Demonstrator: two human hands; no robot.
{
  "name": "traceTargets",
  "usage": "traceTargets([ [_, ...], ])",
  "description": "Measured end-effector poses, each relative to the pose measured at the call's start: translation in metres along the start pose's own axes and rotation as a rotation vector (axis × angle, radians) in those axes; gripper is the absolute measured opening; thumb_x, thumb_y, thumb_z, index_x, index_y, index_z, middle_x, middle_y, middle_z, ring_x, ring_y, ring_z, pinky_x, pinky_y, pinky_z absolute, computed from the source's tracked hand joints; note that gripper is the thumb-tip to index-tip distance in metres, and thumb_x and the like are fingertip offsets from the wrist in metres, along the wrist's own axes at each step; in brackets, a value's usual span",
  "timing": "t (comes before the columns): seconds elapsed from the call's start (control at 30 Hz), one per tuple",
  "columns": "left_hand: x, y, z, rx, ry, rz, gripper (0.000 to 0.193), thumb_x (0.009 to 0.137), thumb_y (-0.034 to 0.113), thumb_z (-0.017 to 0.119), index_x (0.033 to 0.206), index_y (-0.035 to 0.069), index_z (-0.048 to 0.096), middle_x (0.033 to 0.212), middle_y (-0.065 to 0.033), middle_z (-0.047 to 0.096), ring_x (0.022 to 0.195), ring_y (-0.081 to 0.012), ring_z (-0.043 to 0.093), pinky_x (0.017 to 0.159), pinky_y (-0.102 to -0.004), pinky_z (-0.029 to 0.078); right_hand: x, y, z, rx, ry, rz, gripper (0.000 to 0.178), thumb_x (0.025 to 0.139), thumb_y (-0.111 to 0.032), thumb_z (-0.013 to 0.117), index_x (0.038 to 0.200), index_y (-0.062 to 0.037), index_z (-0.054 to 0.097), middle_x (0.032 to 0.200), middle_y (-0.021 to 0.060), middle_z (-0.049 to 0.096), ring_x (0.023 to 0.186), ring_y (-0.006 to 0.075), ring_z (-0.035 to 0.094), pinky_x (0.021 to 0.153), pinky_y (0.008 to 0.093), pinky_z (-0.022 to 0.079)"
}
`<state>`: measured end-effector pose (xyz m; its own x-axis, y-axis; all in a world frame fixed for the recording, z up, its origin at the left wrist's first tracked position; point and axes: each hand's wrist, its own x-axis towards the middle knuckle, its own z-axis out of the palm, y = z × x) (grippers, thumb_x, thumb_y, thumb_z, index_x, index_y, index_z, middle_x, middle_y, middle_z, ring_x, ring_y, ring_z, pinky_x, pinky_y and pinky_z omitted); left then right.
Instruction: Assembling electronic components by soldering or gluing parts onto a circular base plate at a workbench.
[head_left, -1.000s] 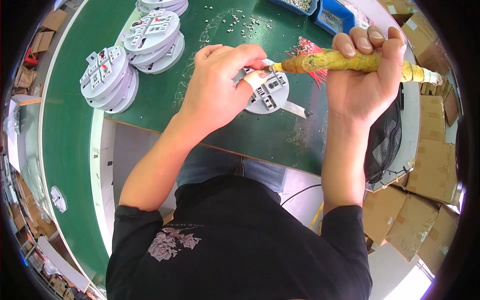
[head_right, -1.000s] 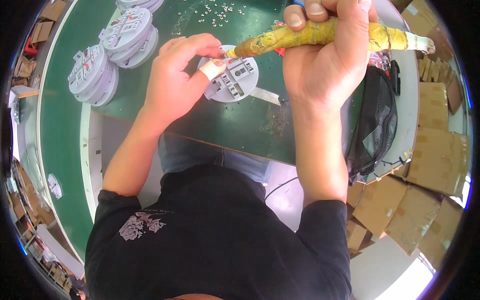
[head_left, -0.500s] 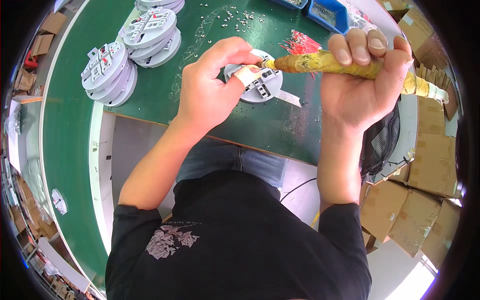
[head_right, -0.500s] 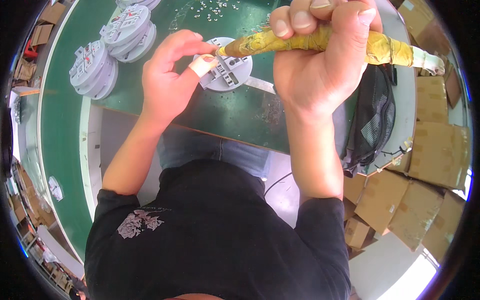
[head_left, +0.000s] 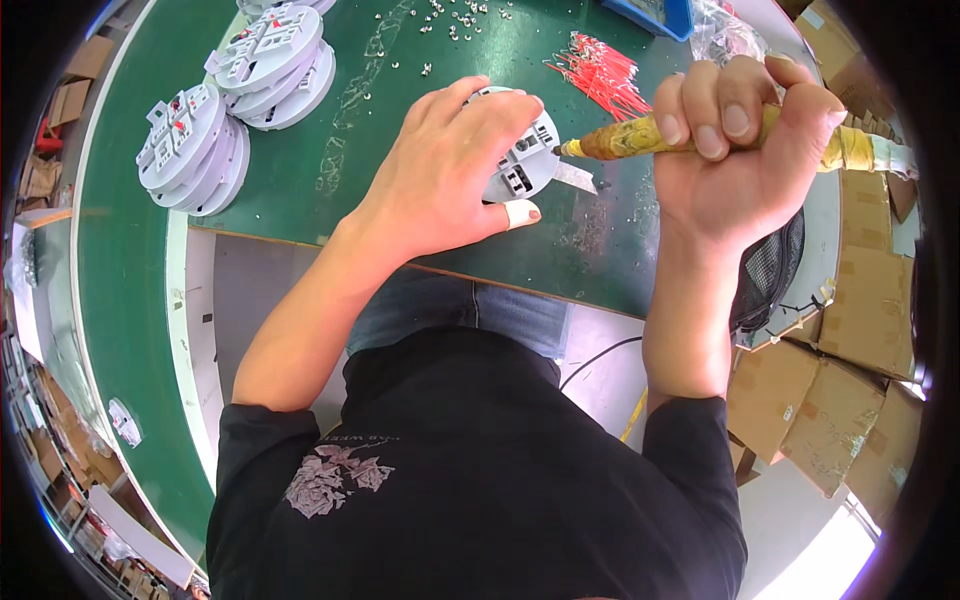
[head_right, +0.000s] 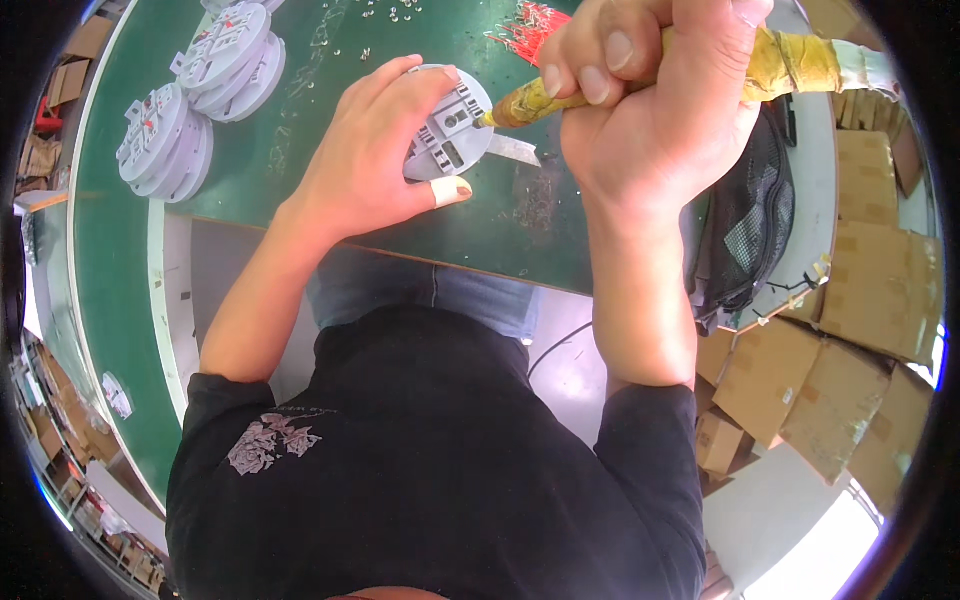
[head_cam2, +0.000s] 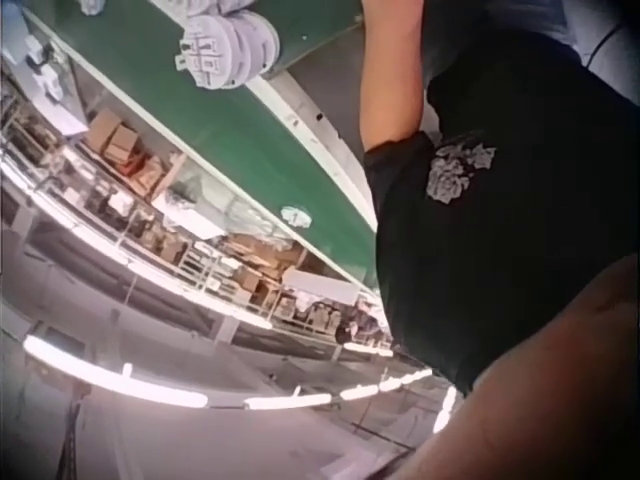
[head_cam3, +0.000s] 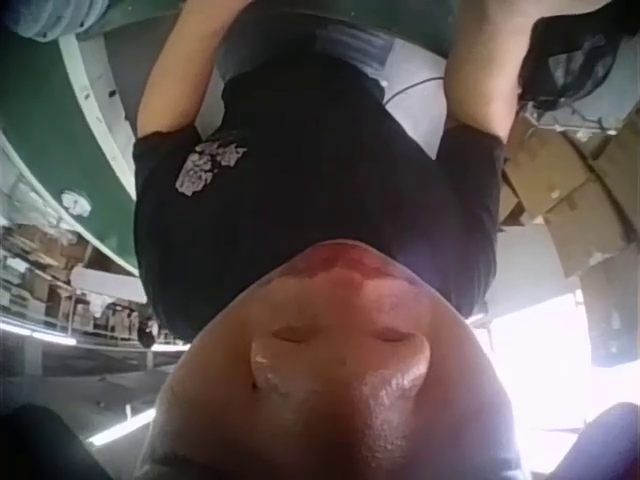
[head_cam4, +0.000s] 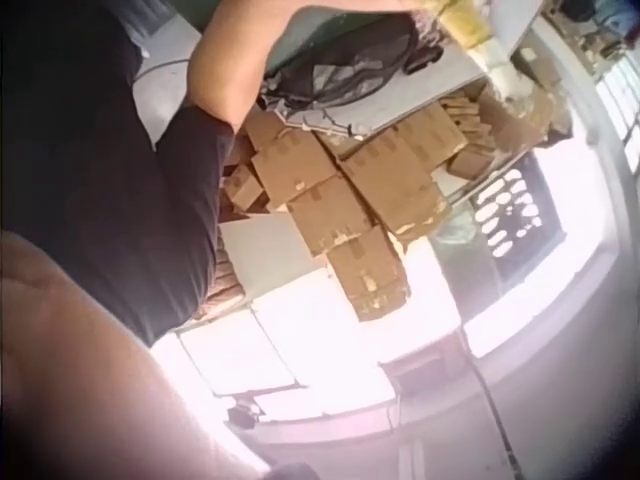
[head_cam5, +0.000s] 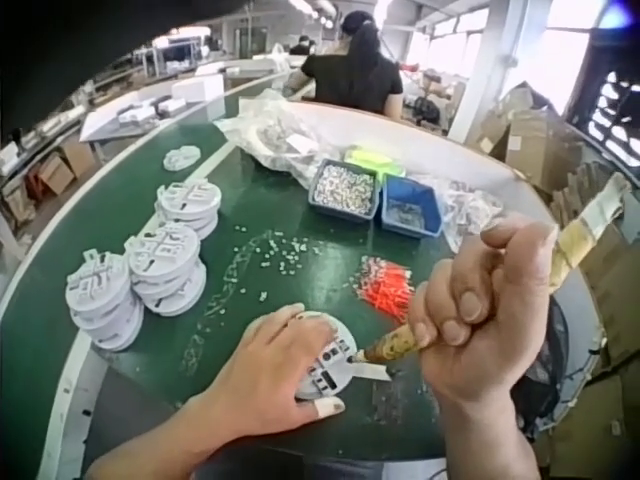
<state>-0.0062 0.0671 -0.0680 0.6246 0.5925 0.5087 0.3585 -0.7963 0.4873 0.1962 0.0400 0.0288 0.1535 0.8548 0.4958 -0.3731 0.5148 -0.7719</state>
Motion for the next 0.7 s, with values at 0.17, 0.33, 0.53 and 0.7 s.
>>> traceTargets([
  [0.17, 0.006, 0.004, -0.004, -0.038, -0.052, -0.128, 0.088, 0.064, 0.031, 0.088, 0.138, 0.009, 0.047, 0.13, -0.0142, 0.06, 0.134, -0.0369, 0.046, 0.112, -0.0492, 0.032, 0.002, 0.021, -0.002, 0.046, -0.061, 0.006, 0.045, 0.103, -0.054, 0.049, 0.107, -0.0117, 0.065, 0.067, -0.0026, 0.043, 0.054, 0.0118, 0.039, 0.053, 0.0317, 0.039],
  [0.33, 0.002, 0.01, -0.006, -0.047, -0.055, -0.207, 0.085, 0.065, 0.029, 0.088, 0.136, 0.008, 0.047, 0.129, -0.0128, 0.06, 0.134, -0.0335, 0.046, 0.113, -0.0481, 0.032, 0.004, 0.033, 0.012, 0.004, -0.132, 0.045, 0.046, 0.103, -0.053, 0.048, 0.1, -0.0092, 0.062, 0.065, -0.0018, 0.042, 0.051, 0.0116, 0.037, 0.051, 0.0305, 0.039],
  [0.53, -0.006, 0.008, -0.007, -0.026, -0.019, -0.214, 0.084, 0.066, 0.028, 0.087, 0.136, 0.008, 0.046, 0.128, -0.0123, 0.06, 0.134, -0.033, 0.046, 0.113, -0.0479, 0.033, 0.009, 0.045, 0.031, -0.219, -0.291, 0.085, 0.044, 0.104, -0.046, 0.05, 0.085, -0.007, 0.052, 0.062, 0.0005, 0.041, 0.046, 0.011, 0.033, 0.045, 0.0287, 0.036],
  [0.7, -0.009, 0.003, -0.011, -0.037, -0.032, -0.194, 0.084, 0.067, 0.03, 0.087, 0.137, 0.008, 0.045, 0.129, -0.0111, 0.059, 0.134, -0.0332, 0.047, 0.113, -0.0476, 0.033, 0.014, 0.051, 0.03, -0.099, -0.66, 0.107, 0.037, 0.104, -0.035, 0.053, 0.08, -0.0068, 0.047, 0.06, 0.0028, 0.041, 0.045, 0.0111, 0.035, 0.042, 0.0276, 0.034],
])
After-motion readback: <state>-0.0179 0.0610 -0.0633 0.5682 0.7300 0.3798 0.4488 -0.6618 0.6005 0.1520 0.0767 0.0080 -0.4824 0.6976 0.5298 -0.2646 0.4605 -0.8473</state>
